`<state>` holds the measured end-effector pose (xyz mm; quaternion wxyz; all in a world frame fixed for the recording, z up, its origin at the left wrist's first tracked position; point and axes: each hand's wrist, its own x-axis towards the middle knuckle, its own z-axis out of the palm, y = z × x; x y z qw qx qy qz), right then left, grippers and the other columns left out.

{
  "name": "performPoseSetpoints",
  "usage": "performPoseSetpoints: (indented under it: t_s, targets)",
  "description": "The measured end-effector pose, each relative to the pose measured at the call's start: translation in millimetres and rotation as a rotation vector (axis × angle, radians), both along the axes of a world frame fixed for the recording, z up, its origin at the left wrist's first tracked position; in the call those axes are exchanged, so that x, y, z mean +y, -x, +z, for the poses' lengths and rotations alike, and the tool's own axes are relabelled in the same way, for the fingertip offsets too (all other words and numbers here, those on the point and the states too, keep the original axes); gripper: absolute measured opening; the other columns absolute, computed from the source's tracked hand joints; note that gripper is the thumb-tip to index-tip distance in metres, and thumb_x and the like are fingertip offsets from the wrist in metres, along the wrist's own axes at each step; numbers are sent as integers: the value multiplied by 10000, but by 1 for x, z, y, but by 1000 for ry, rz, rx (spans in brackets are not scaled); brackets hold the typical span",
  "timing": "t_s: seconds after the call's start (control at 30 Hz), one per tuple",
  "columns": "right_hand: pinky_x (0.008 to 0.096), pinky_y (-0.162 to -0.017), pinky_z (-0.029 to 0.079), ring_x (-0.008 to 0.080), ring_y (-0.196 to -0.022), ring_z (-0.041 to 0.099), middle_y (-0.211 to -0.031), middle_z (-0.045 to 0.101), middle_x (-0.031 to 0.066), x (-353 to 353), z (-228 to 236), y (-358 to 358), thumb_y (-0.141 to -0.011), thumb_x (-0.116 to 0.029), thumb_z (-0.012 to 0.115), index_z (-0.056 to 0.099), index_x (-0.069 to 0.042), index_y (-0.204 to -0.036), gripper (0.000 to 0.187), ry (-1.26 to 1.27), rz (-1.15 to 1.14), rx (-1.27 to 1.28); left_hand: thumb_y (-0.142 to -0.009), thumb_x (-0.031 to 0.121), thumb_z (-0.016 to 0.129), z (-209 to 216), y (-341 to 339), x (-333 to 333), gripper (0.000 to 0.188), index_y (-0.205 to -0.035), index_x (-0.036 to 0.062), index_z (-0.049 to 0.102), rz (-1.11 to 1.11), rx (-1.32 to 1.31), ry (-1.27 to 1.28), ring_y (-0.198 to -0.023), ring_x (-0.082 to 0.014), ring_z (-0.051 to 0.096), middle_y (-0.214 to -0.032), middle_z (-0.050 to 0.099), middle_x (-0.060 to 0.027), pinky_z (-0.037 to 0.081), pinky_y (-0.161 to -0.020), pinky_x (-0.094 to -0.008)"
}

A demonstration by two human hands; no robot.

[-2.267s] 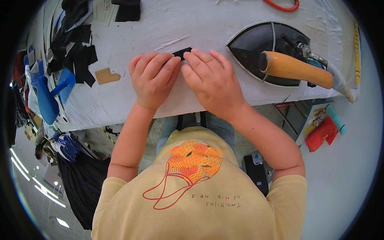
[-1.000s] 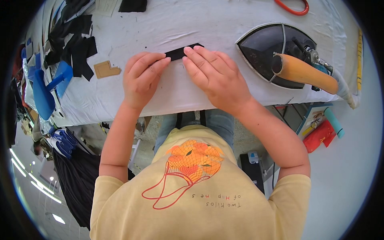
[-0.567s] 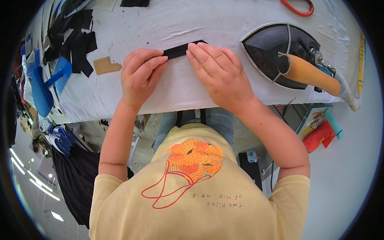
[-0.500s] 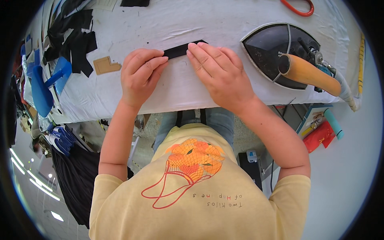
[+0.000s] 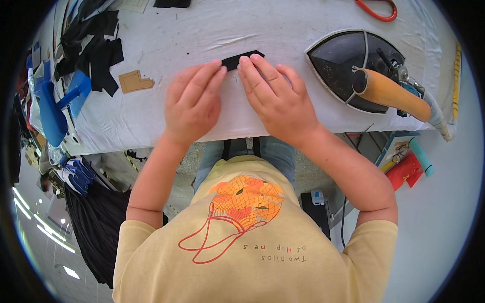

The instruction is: Cutting fabric pieces to size using scissors and pressing them with an industrial iron according to a template.

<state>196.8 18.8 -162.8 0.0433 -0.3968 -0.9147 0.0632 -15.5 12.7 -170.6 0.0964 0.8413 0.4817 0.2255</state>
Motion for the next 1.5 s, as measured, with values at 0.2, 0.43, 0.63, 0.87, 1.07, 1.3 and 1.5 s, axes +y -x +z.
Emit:
performPoseSetpoints:
  t_s: [0.2, 0.43, 0.63, 0.87, 1.07, 1.3, 1.5]
  targets:
    - [368, -1058, 331, 185, -1330, 469, -1425, 513, 53, -4, 0, 2, -893, -173, 450, 603, -60, -1276, 428, 40, -32, 13, -761, 88, 628, -11, -19, -6, 413, -1164, 2, 647, 24, -1, 51, -1095, -254, 586, -1245, 604, -102, 513, -863, -341]
    - [376, -1043, 348, 186, -1284, 512, -1364, 563, 47, -5, -2, -4, -883, -158, 490, 615, -82, -1244, 390, 72, -77, 133, -769, 115, 638, -6, -21, -4, 472, -1233, 30, 624, 15, 66, 84, -1118, -231, 546, -1333, 565, -73, 500, -870, -341]
    - [370, -975, 387, 195, -1237, 554, -1315, 604, 38, 5, -7, -10, -865, -114, 526, 603, -108, -1025, 177, 49, -181, 300, -752, 148, 651, -3, -21, -3, 492, -1233, 51, 624, -1, 118, 92, -1104, -219, 539, -1362, 553, -56, 494, -856, -333]
    - [358, -978, 391, 193, -1254, 548, -1348, 591, 45, 10, -8, -14, -870, -109, 512, 589, -103, -1020, 169, 60, -91, 211, -754, 157, 648, -3, -22, -3, 448, -1192, 67, 641, 3, 132, 90, -1109, -220, 537, -1361, 556, -55, 490, -862, -334]
    - [373, -1017, 391, 205, -1264, 542, -1342, 592, 55, 13, -10, -12, -869, -100, 512, 590, -91, -1098, 242, 58, -66, 274, -765, 163, 643, -3, -23, -4, 431, -1185, 66, 643, 13, 139, 86, -1112, -220, 535, -1361, 558, -51, 485, -875, -337]
    - [376, -1065, 365, 196, -1278, 528, -1346, 584, 46, 10, -13, -6, -879, -94, 502, 585, -77, -1208, 340, 115, -48, 288, -777, 165, 644, -7, -23, -7, 424, -1188, 60, 640, 30, 127, 62, -1116, -223, 539, -1367, 556, -52, 485, -880, -333]
    - [380, -1093, 304, 155, -1320, 474, -1388, 547, 8, 9, -11, -4, -892, -131, 483, 576, -92, -1327, 446, 94, -37, 147, -792, 135, 658, -1, -18, -17, 462, -1234, 11, 603, 54, 39, 158, -1198, -277, 535, -1361, 551, -86, 479, -959, -370]
